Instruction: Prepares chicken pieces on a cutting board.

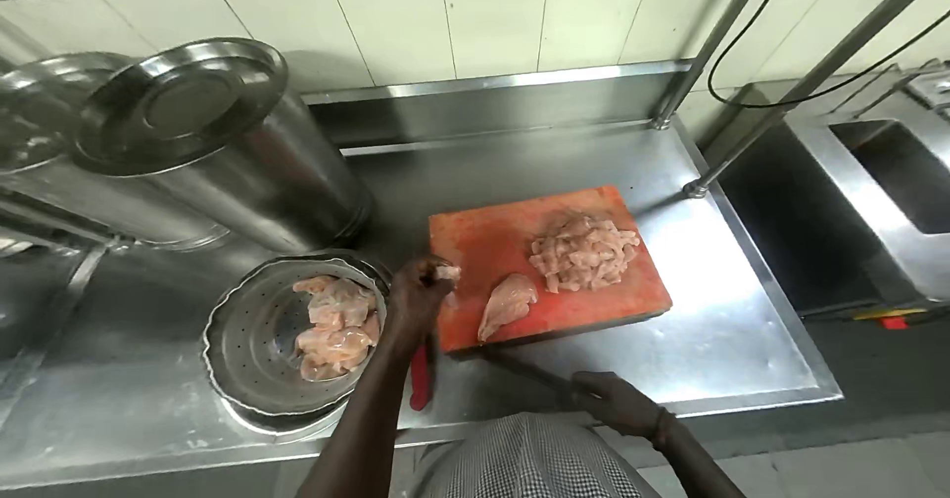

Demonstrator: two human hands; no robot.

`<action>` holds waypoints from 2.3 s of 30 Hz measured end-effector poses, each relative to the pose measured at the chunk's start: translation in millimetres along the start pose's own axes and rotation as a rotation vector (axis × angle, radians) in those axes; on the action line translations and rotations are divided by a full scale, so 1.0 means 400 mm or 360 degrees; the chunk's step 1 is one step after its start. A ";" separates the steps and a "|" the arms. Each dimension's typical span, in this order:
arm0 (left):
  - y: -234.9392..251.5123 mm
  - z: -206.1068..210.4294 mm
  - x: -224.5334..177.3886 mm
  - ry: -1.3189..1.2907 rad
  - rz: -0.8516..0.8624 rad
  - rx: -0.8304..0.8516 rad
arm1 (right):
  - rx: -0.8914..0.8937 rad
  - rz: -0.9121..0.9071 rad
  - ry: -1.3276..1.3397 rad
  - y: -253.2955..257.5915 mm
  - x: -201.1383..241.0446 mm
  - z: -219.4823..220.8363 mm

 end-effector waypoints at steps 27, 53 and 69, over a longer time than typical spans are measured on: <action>0.203 0.208 0.022 -0.0023 -0.0359 0.0264 | -0.1387 0.0264 0.1525 -0.146 -0.259 -0.028; -0.041 0.180 0.166 0.0133 -0.0399 0.0495 | -0.1339 0.0285 0.1406 -0.143 -0.183 -0.035; -0.079 0.216 0.153 0.0659 0.0681 0.0395 | -0.0574 0.0333 -0.0539 0.001 0.118 -0.018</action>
Point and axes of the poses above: each hand's wrist, its own y-axis towards the middle knuckle, its own z-axis out of the palm, x = y × z, the point moved 8 cm from there along y, towards the middle knuckle, and after that the axes turned 7 degrees about -x, right-handed, at the moved point
